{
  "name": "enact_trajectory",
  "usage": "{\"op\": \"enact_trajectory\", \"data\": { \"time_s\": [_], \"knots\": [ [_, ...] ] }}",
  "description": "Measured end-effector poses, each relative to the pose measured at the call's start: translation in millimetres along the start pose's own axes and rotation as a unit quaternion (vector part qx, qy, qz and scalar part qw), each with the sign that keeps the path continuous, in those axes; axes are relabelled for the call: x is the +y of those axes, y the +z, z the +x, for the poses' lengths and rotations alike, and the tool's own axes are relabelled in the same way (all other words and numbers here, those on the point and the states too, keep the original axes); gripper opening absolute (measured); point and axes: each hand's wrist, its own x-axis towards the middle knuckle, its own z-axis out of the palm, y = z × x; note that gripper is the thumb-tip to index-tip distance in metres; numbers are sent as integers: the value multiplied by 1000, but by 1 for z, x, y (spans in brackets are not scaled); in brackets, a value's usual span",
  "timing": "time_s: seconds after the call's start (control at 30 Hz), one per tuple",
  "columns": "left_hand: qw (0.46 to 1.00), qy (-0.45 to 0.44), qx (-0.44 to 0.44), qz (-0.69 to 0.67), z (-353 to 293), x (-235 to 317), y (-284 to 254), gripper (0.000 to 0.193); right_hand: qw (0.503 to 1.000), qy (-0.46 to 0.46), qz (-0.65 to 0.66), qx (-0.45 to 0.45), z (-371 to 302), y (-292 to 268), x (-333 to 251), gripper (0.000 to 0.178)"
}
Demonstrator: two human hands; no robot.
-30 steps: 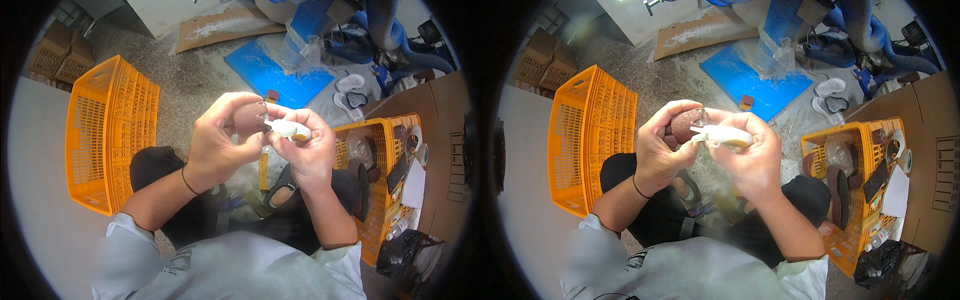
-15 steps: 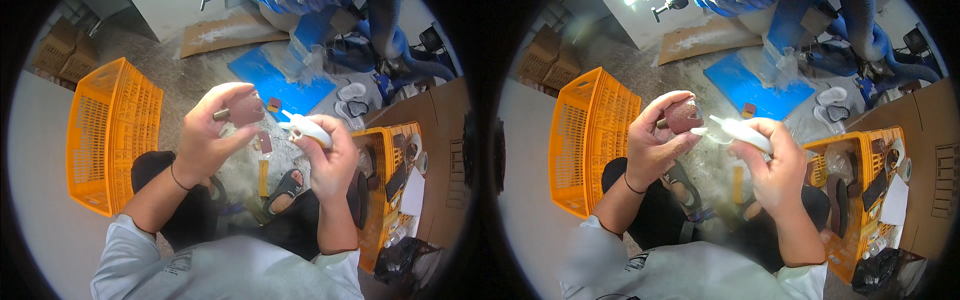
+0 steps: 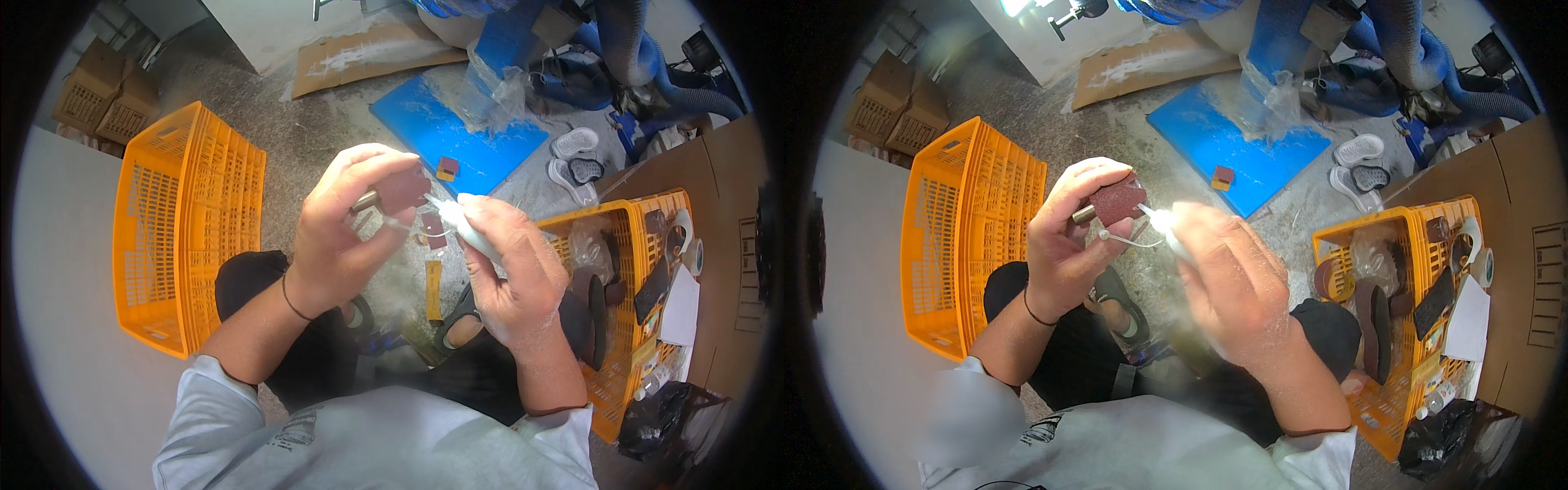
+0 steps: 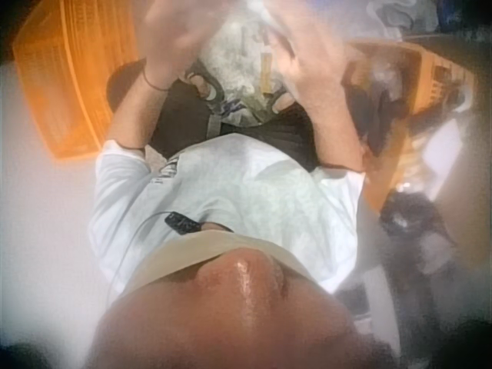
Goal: The person sits on the floor and applies a white adhesive from a small bottle onto a small, dark, textured object. They repeatedly squeeze the bottle and rotate the object to cover different areas with the glue.
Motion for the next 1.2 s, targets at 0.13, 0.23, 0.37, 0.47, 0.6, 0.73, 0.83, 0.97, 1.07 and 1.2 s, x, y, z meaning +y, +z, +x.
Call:
{"op": "enact_trajectory", "data": {
  "time_s": [0.13, 0.23, 0.37, 0.47, 0.6, 0.73, 0.83, 0.97, 1.07, 1.2],
  "knots": [
    [1000, 11, 3, 0, 0, -1, 0, 45, 1000, -1, -1, -5, 0, 0, -1, 33],
    [1000, 9, -1, 0, 0, -2, -1, 45, 1000, 0, -2, -6, 0, 0, -2, 33],
    [1000, 2, 2, -2, -1, -2, -1, 45, 1000, -4, -10, -10, 1, 0, -2, 32],
    [1000, 5, 5, 1, -2, -3, -1, 46, 1000, -2, -7, -10, 1, 1, -2, 32],
    [1000, 11, 4, 5, -1, -3, -1, 46, 1000, -9, -14, -8, 1, 2, -1, 31],
    [1000, 1, 9, -5, -2, -1, 0, 47, 1000, -11, -16, -6, 1, 1, -2, 31],
    [1000, 10, 4, 2, -1, -1, -1, 47, 1000, -8, -16, -7, 1, 0, -3, 31],
    [1000, 9, 4, 2, -1, -1, -1, 47, 1000, -8, -12, -6, 2, 0, -4, 31],
    [1000, 4, 5, -6, -1, 0, 0, 47, 1000, -6, -12, -6, 2, 0, -4, 31],
    [1000, -4, 11, -12, -1, 0, 1, 46, 1000, -2, -13, -7, 1, -1, -3, 31]
  ]
}}
